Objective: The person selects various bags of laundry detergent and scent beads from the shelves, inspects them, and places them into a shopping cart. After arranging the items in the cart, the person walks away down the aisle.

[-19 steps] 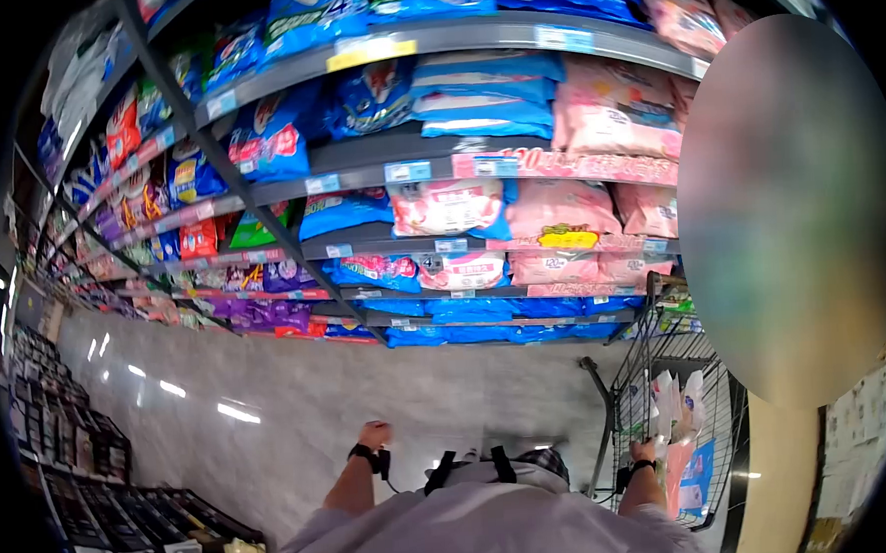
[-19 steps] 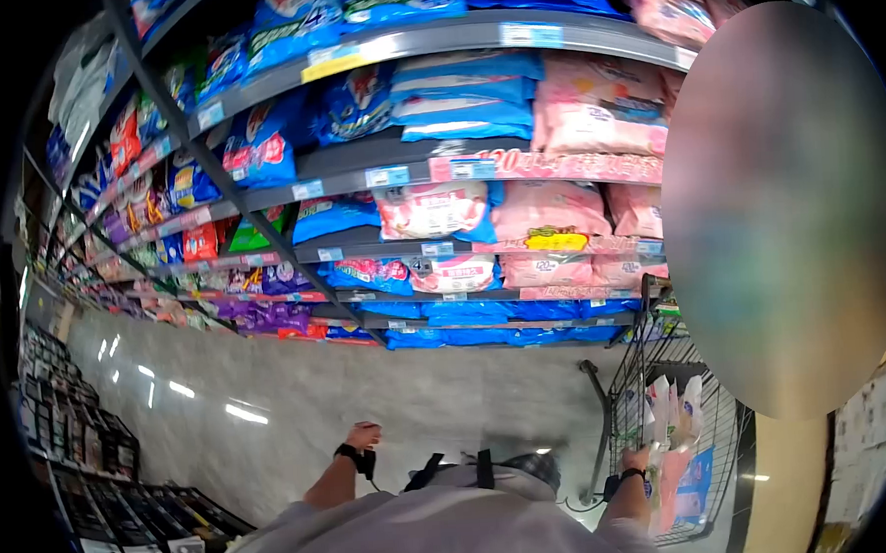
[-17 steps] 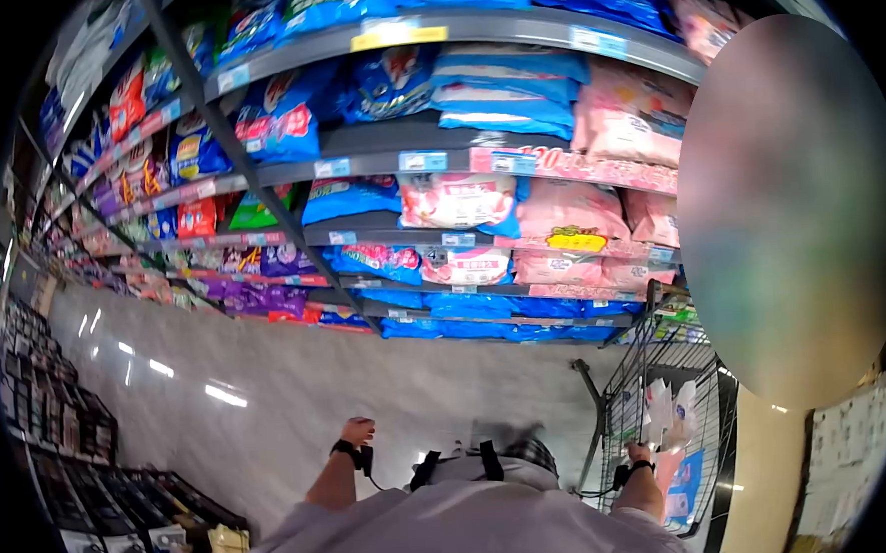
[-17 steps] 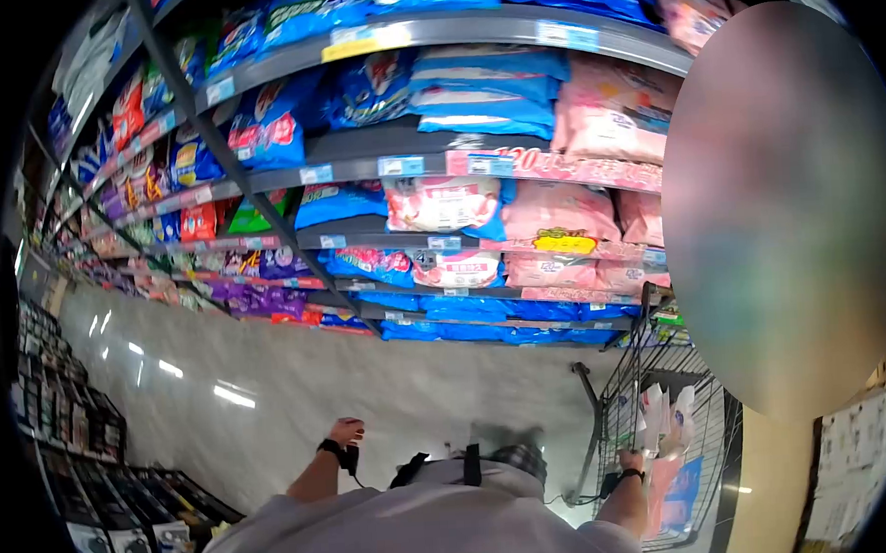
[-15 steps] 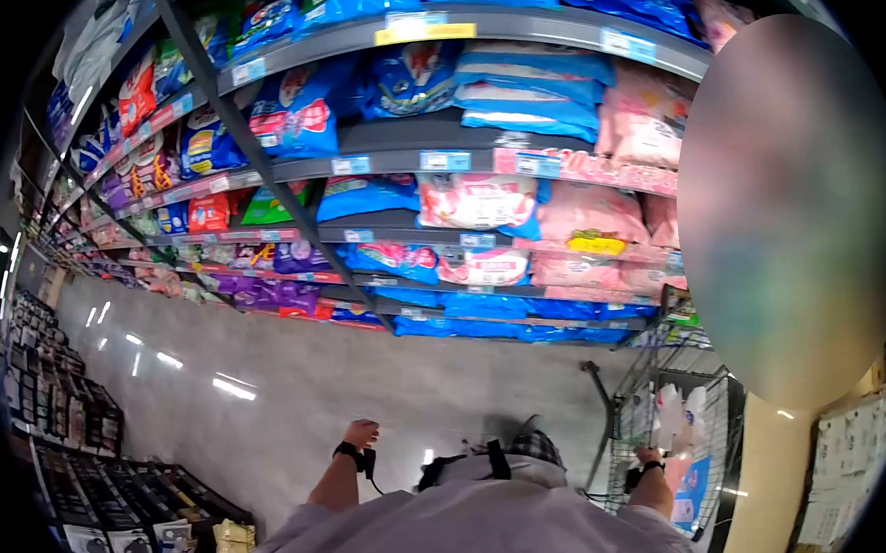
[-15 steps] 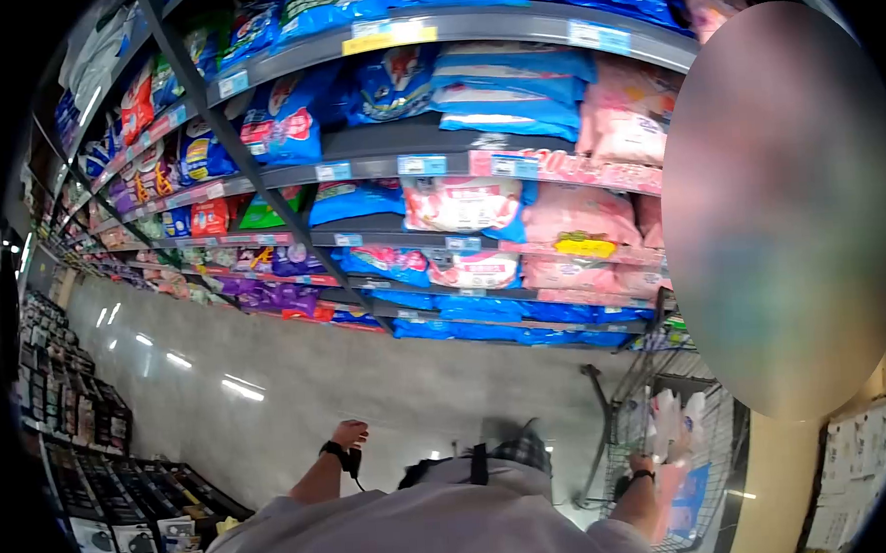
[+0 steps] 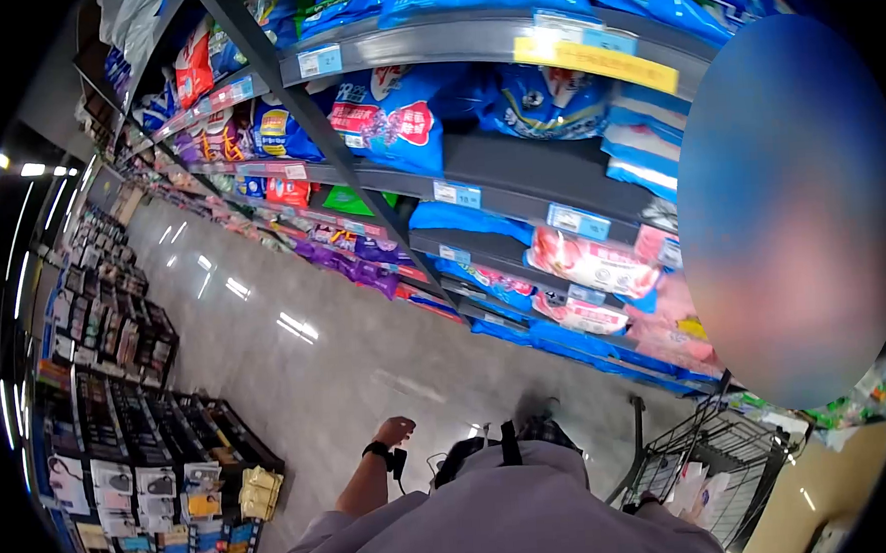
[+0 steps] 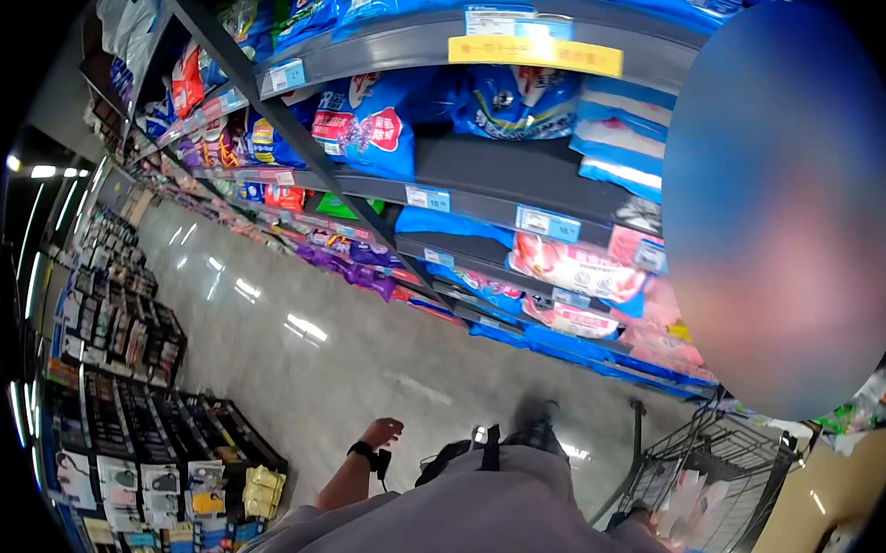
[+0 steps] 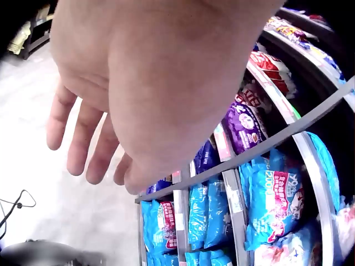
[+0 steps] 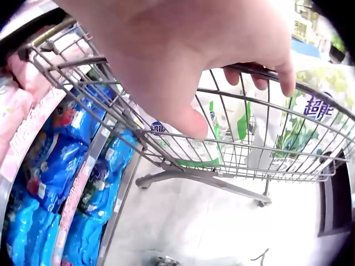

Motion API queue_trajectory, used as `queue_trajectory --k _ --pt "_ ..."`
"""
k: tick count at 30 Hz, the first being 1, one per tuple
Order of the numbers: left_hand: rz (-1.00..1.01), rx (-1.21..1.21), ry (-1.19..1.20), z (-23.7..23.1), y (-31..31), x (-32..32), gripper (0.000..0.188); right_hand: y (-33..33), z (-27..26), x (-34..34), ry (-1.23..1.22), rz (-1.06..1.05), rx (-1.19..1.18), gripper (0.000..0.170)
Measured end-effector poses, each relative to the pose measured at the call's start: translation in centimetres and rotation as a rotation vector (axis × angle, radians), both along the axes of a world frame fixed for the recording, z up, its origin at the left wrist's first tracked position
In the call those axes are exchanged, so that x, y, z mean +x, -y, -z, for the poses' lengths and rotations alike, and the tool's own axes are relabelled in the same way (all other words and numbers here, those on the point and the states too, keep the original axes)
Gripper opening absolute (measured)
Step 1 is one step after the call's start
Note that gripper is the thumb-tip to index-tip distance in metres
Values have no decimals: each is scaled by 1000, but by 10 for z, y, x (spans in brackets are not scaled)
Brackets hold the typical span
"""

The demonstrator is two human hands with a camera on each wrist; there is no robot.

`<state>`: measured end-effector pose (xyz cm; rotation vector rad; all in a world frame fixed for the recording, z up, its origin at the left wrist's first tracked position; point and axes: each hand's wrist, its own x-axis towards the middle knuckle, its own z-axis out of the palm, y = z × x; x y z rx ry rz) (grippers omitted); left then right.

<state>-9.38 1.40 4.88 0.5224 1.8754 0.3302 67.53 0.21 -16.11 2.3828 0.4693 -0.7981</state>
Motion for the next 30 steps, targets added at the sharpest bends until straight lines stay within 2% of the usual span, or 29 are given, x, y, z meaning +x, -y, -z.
queue_trajectory --k 2,4,6,8,9,10,11,12,13,14,15,16,17,18,19,20,22,24,25,26,28,30 --pt "14 86 -66 15 -6 -18 25 -10 -26 -33 20 15 -7 63" --pt "621 283 -469 71 -2 -52 26 -5 -40 -54 22 30 -2 68" --pt "472 -5 -325 38 -37 -39 24 1 -49 -76 36 73 16 74" --pt "350 -96 -117 24 -70 -39 25 5 -57 -97 52 108 43 80" --pt "395 -95 -105 43 -84 -49 25 5 -63 -111 57 123 54 83" --pt "667 53 -246 77 -94 -64 26 6 -69 -126 43 129 76 87" --pt "949 213 -369 97 -103 -71 27 31 -23 -119 59 -52 120 107" --pt "894 134 -255 87 -131 -64 30 40 -26 -128 -22 -12 183 110" --pt "1000 243 -212 120 -143 -76 28 32 -42 -132 -94 41 240 114" --pt "830 66 -35 98 -172 -63 22 25 -57 -145 -121 64 293 108" --pt "646 75 28 54 -197 -41 16 18 -74 -157 -149 88 346 102" --pt "1013 291 -13 99 -220 -66 18 11 -91 -176 -106 62 369 93" --pt "733 58 -1 54 -244 -41 23 8 -103 -181 -130 -59 441 85" --pt "756 248 129 92 -256 -59 32 -10 -141 -203 -142 145 491 84" --pt "813 193 104 85 -268 -58 31 -14 -153 -219 -207 293 583 73" --pt "857 153 71 75 -285 -54 31 -12 -141 -225 -202 288 619 87" --pt "956 181 107 89 -296 -59 30 -10 -149 -253 -103 296 661 96" --pt "1074 141 71 73 -306 -74 29 -12 -172 -300 40 330 647 103" --pt "1105 136 113 82 -310 -88 30 -10 -178 -322 66 431 660 108" --pt "1024 110 119 79 -306 -96 29 -10 -188 -341 78 462 669 108" --pt "862 1 139 79 -296 -109 29 4 -211 -368 -24 417 520 110" --pt "868 -75 175 90 -282 -135 31 25 -192 -384 4 431 530 101"
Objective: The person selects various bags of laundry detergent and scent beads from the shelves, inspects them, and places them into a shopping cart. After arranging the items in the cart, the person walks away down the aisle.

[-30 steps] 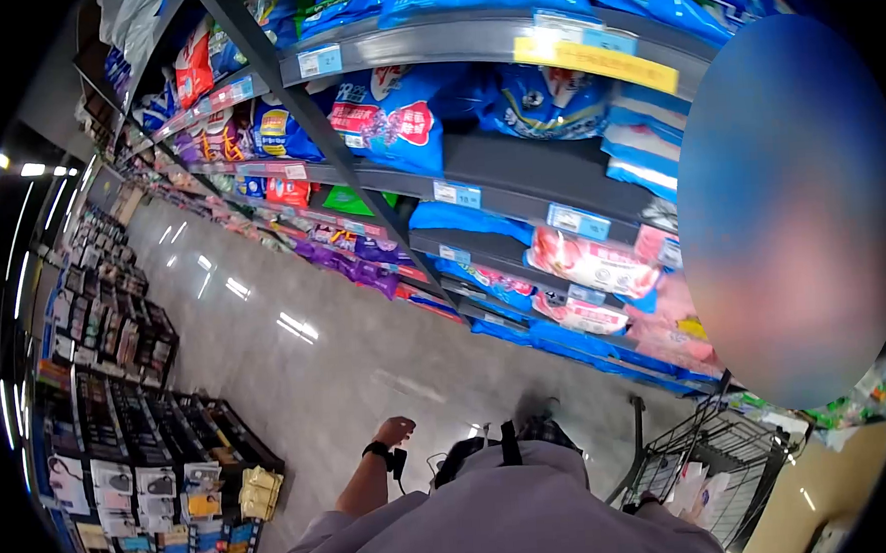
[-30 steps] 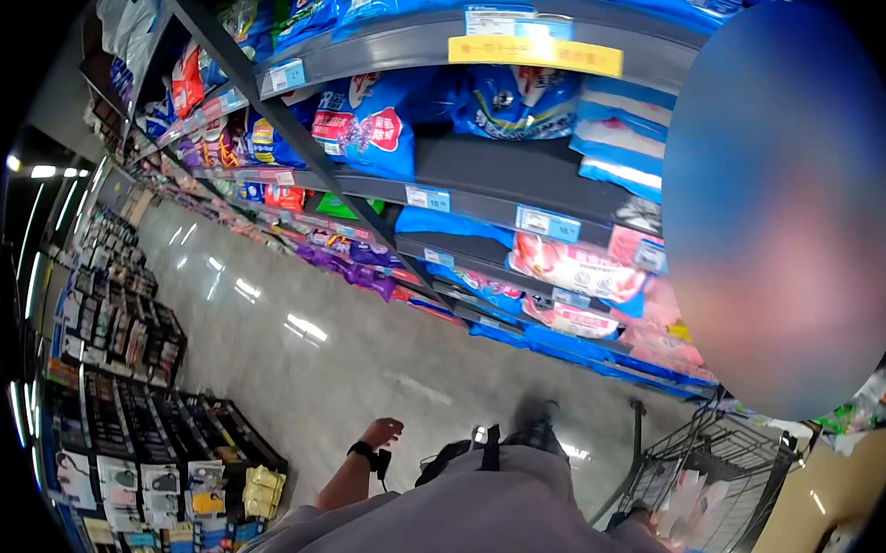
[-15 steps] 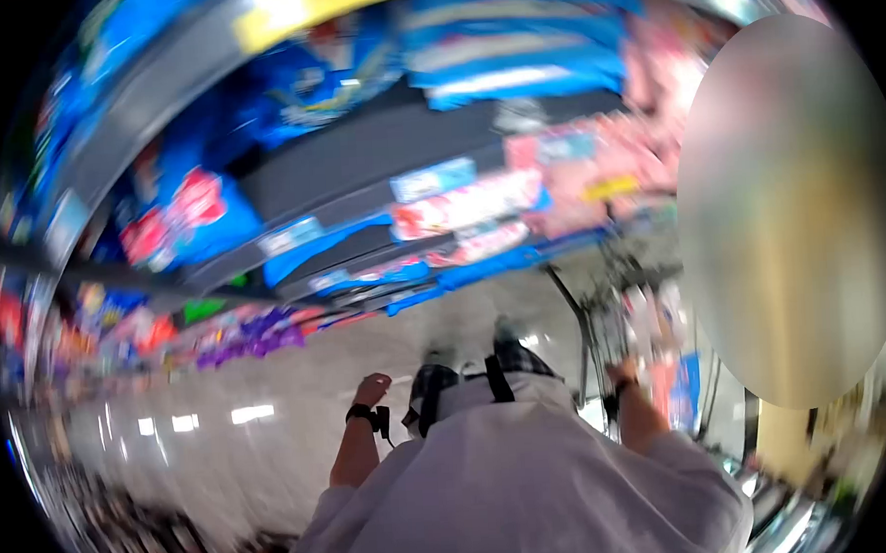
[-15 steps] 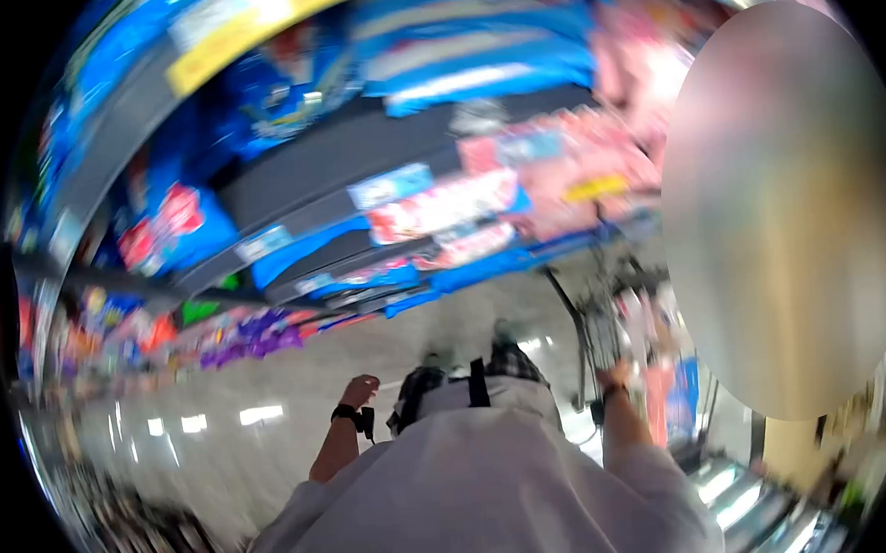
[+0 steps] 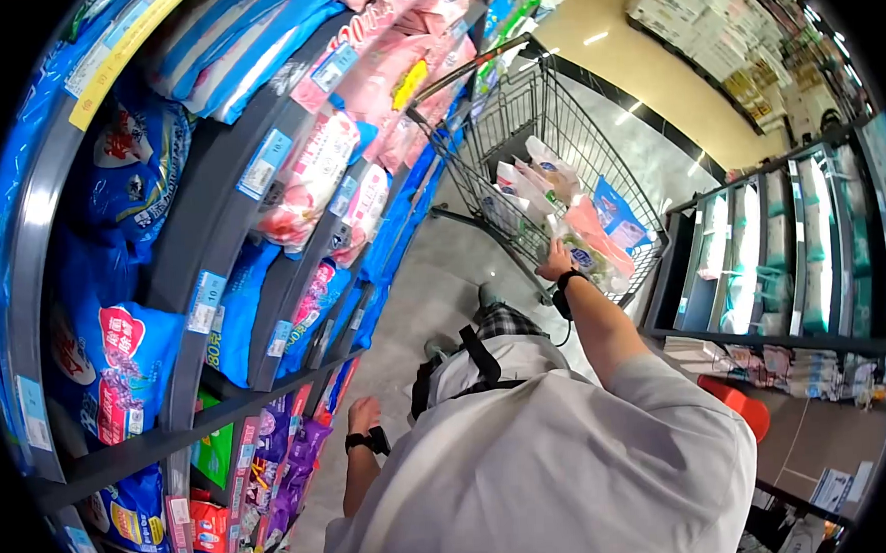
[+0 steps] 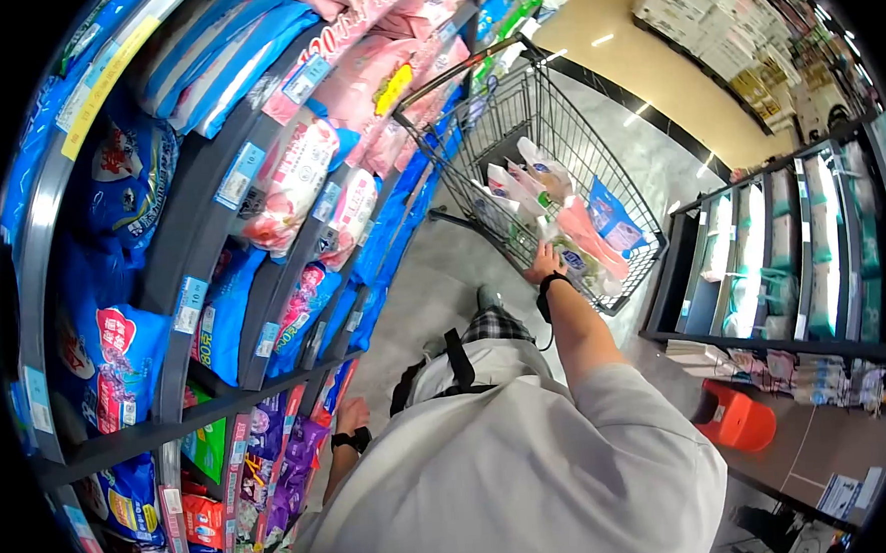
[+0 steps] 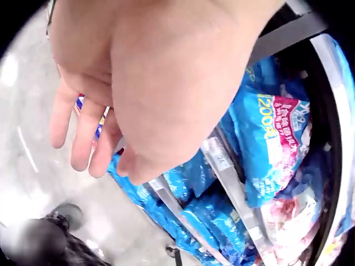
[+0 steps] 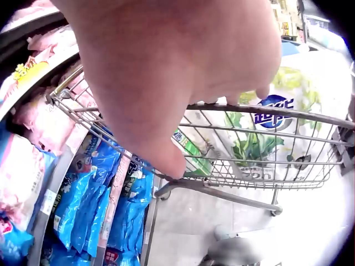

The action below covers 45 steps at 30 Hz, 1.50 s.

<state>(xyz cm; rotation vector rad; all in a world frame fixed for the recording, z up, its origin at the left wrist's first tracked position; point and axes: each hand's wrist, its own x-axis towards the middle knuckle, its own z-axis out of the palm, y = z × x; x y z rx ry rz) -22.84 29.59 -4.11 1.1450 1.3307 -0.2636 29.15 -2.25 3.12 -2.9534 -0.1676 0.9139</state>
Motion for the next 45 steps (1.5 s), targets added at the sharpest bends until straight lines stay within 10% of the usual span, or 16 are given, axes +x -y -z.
queue_trajectory --k 7,10,14,22,40,45 --pt "67 -33 -19 0 33 -30 34 66 58 -37 -23 216 239 69" --pt "50 37 -94 -57 46 0 32 122 175 -49 -105 154 226 55" --pt "126 174 -113 -75 61 17 23 136 87 -118 -148 -31 199 62" --pt "314 234 -109 -115 119 39 19 180 72 -160 -119 -241 310 64" --pt "590 167 -36 -76 107 54 31 303 61 -198 -4 417 60 35" --pt "844 587 356 -71 95 97 30 283 31 -225 234 495 -22 55"
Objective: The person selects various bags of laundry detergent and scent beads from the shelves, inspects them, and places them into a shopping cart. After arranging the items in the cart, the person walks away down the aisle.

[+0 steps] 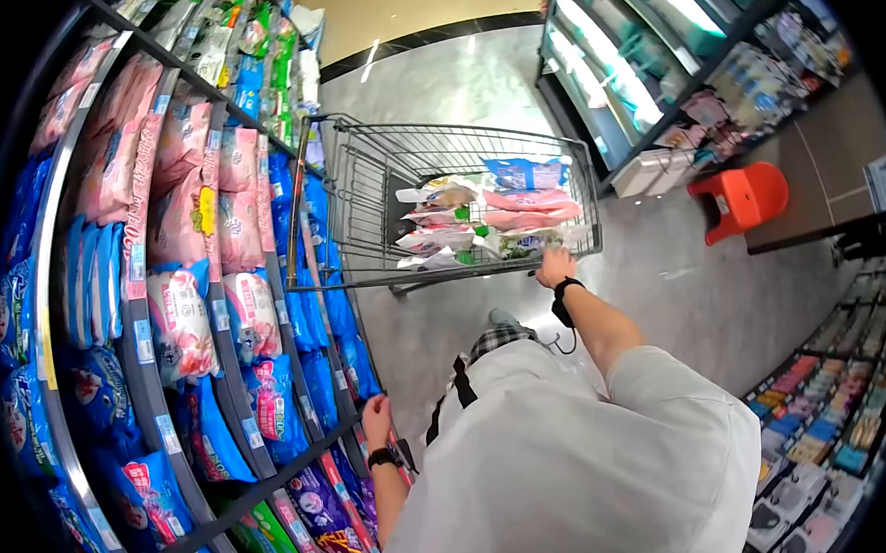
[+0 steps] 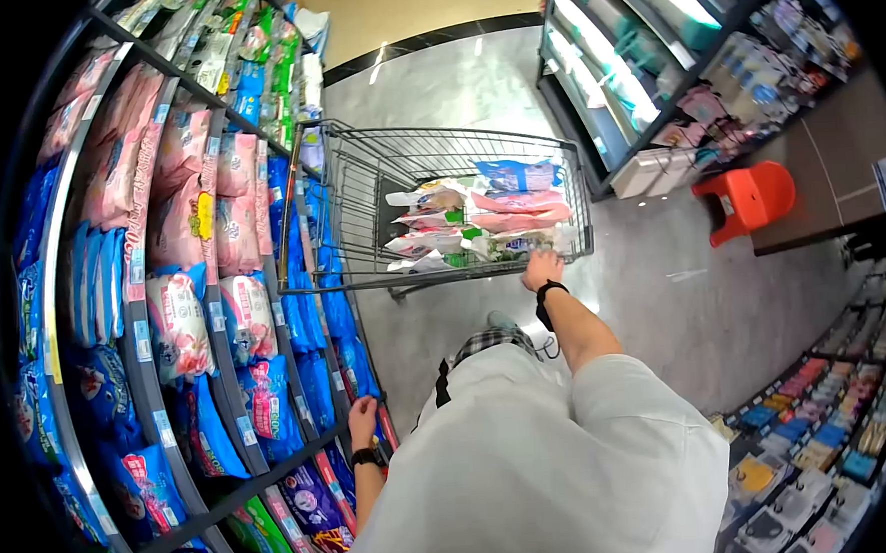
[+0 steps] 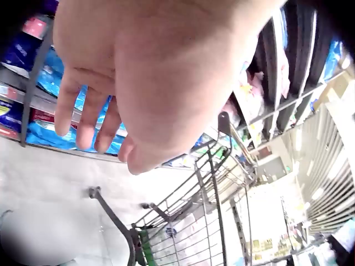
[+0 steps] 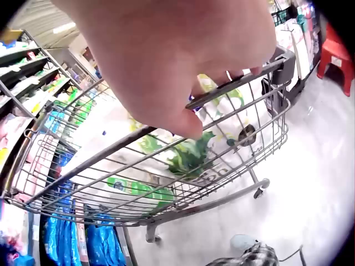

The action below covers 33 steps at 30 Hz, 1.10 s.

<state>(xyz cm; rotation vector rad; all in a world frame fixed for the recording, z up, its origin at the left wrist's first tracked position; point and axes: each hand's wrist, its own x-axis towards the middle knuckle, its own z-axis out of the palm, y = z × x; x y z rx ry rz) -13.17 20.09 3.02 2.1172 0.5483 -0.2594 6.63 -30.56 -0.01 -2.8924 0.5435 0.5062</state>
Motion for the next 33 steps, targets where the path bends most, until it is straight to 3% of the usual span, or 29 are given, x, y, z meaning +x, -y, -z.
queue_trajectory --k 1,3,4,7,9,11,12,17,19,21,22,24,29,32,33 --pt "6 21 -15 -16 8 13 32 -6 -3 -7 23 -13 -7 57" --pt "145 285 68 -29 17 36 41 -11 -17 -16 74 -5 72 58" --pt "159 271 80 -36 24 42 41 -11 -33 -19 -15 63 177 60" --pt "248 275 274 -56 48 73 53 -8 -16 -26 -22 25 175 58" --pt "346 444 310 -72 66 76 61 -14 -33 -35 -47 25 158 61" --pt "478 604 473 -97 90 108 66 -15 -25 -41 247 -116 121 66" --pt "523 638 487 -96 94 119 75 -15 -18 -40 246 -162 104 76" --pt "615 747 411 -86 114 152 86 -15 -15 -33 -5 -401 22 85" --pt "766 813 263 -76 120 163 89 -18 1 -28 -4 -419 -121 81" --pt "778 856 209 -67 124 165 87 -9 3 -16 -62 -493 -8 74" --pt "817 898 184 -67 129 164 84 -3 37 -18 123 -522 -53 71" --pt "852 964 133 -70 130 157 81 2 6 -18 47 -554 33 73" --pt "811 902 92 -81 137 160 60 2 24 -21 37 -542 45 84" --pt "765 885 100 -74 133 161 58 -2 5 -14 -76 -566 146 82" --pt "741 865 73 -75 132 161 58 -4 14 -13 -92 -611 95 90"
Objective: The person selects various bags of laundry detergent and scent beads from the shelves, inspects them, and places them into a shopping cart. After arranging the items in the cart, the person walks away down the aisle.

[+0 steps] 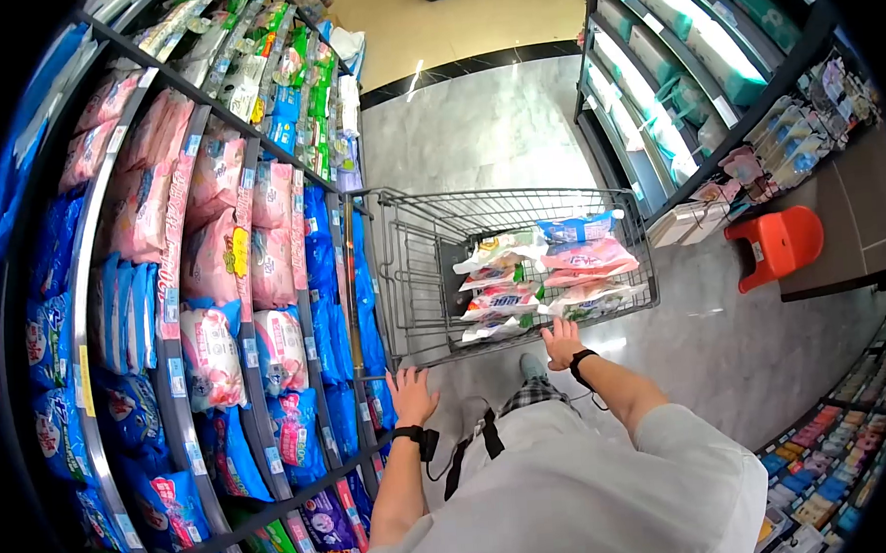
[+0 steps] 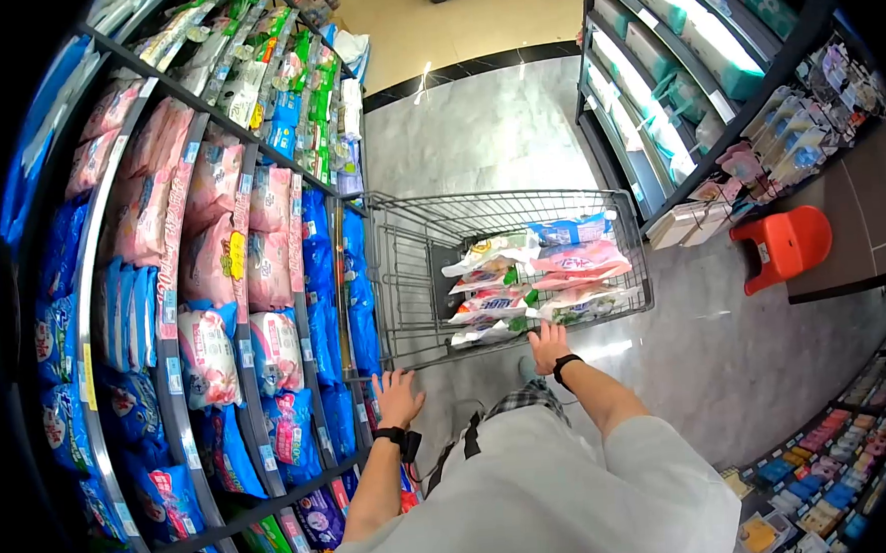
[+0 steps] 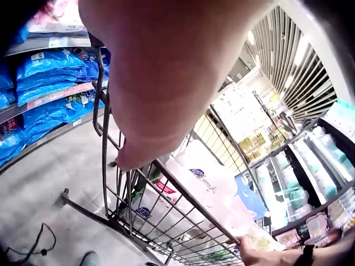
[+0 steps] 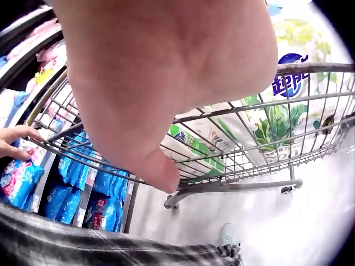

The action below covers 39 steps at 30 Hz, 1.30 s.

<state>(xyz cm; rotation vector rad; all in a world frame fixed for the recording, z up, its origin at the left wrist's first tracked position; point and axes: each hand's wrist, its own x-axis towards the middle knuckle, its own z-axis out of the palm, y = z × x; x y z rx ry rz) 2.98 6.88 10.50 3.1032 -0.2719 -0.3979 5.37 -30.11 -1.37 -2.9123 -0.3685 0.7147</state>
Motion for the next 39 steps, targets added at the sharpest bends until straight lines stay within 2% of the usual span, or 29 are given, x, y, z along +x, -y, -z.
queue_trajectory --k 2,4,6,8,10,12,14,17,18,21,22,24,26,27,28,30,32,33,34,35,36,37,38,39 --pt "7 -18 36 5 -7 3 54 -1 2 3 -29 -34 91 93" --pt "-78 0 -77 7 -15 3 50 -7 -3 -2 51 -7 184 82" --pt "-139 -27 -115 7 -24 9 49 -14 -11 -3 79 -32 175 81" --pt "-113 17 -79 3 -29 5 49 -27 -9 -1 13 -8 202 84" --pt "-188 55 -80 -10 -23 -9 52 -37 -29 18 -300 18 233 87" --pt "-300 -46 -77 -24 -15 -23 55 -49 -19 3 -34 -13 149 93" --pt "-432 -207 -98 -15 -17 -45 54 -49 -17 4 20 -35 191 85" --pt "-551 -283 -60 4 -8 -77 51 -42 -16 27 1 -24 217 76" --pt "-604 -337 -108 -5 1 -83 51 -41 -17 38 -42 -43 177 74" --pt "-542 -458 -78 9 0 -112 52 -34 7 60 -130 24 215 62" --pt "-606 -450 -43 -5 6 -122 52 -29 29 66 -99 14 179 59" --pt "-639 -627 0 -43 18 -135 50 -18 25 63 -86 80 199 53" --pt "-672 -632 119 -55 19 -160 47 -6 27 51 -19 87 231 53" --pt "-699 -669 205 -58 15 -171 45 -3 14 41 87 3 162 65" --pt "-724 -691 239 -64 8 -185 45 -2 13 45 74 -55 137 63" --pt "-799 -794 316 -77 -6 -217 40 -11 59 78 -118 8 90 58" --pt "-853 -771 369 -92 -17 -242 37 -27 80 89 -81 -69 11 53" --pt "-877 -767 398 -97 -23 -254 37 -49 64 86 -29 -27 -20 53" --pt "-898 -760 426 -101 -29 -263 36 -66 45 95 -9 -234 81 54" --pt "-920 -763 435 -96 -39 -269 36 -100 20 95 -41 -196 124 54" --pt "-939 -836 507 -85 -50 -271 36 -125 -25 89 113 -253 326 39" --pt "-954 -909 578 -79 -58 -272 35 -161 -62 92 207 -349 746 37" --pt "-971 -912 582 -90 -61 -269 35 -194 -64 110 52 -350 732 41" --pt "-984 -921 638 -116 -64 -261 34 -227 -142 94 18 -340 760 41"
